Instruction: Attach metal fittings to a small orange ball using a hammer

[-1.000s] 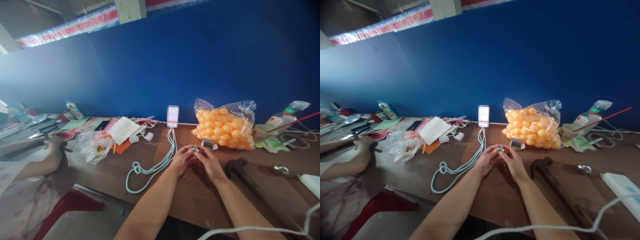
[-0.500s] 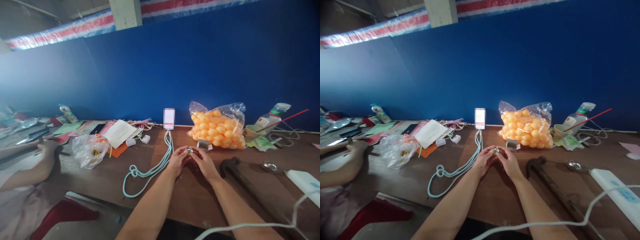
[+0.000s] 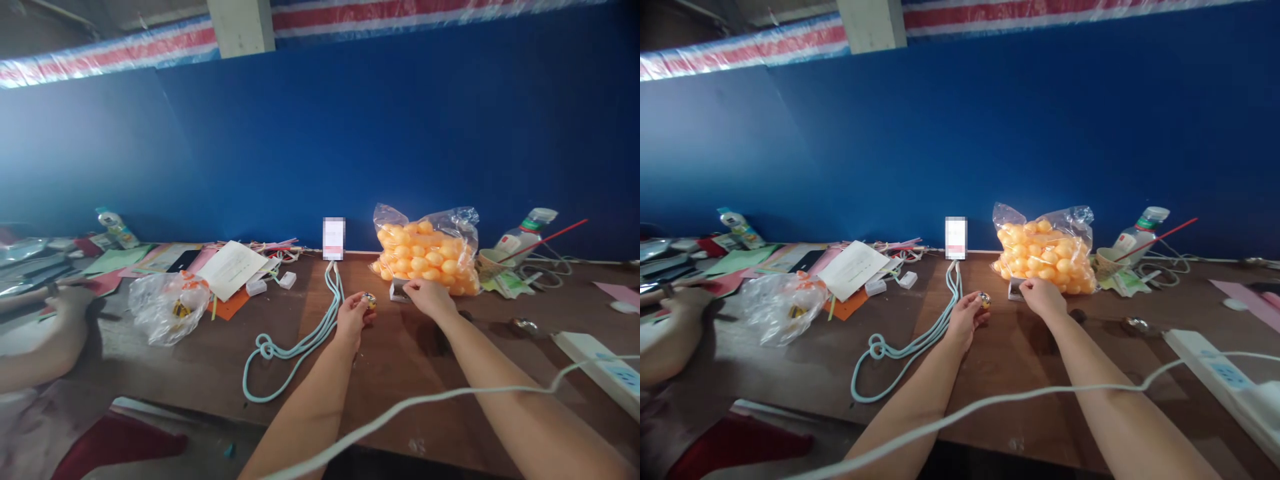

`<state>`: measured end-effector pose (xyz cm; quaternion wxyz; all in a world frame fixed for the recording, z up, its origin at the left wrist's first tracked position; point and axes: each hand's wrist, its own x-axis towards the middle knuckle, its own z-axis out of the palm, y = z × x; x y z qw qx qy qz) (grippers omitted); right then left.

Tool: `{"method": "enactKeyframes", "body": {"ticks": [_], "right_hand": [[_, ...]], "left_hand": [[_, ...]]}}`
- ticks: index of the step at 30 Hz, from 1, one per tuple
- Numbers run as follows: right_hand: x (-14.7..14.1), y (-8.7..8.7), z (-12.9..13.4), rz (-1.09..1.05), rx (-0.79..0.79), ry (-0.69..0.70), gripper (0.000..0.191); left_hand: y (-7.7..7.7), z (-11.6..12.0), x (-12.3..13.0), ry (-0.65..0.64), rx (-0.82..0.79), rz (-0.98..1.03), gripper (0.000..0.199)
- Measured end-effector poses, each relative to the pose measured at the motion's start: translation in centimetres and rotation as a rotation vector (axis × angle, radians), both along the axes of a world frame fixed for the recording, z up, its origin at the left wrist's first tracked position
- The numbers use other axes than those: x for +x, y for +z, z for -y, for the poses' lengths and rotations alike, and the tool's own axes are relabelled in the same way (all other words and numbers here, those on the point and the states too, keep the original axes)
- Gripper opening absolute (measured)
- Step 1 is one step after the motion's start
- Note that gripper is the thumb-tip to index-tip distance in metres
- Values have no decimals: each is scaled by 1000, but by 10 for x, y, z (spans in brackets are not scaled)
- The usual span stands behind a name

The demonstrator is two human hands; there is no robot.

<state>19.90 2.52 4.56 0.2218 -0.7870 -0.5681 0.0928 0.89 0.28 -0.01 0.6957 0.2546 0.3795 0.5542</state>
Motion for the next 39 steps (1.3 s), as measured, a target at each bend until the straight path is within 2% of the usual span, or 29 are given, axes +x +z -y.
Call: {"method": "enactKeyframes", "body": {"ticks": [3,6,12,16,25,32,39], "right_hand": [[-9,3,-7,134,-172,-3,24],[-15,2,-14,216,-224,32,25],[-16,-6,-25,229,-245,-3,30],[-17,-5,-27,220,-272,-49,29],[-17,-8,-28,199,-276,-42,28],[-17,-11,-30,240,-234,-107,40],[-14,-13,-29,205,-236,-67,25]], "left_hand": [[-1,0,0,-11,6,-11,33],[-1,0,1,-19,12,-28,32],[-1,-1,2,-32,11,-12,35],[-1,-1,2,-39,16,-14,35],[2,1,1,-39,-6,-17,33],[2,1,1,-39,-13,-1,29],[7,1,-2,-54,-56,66,30]]}}
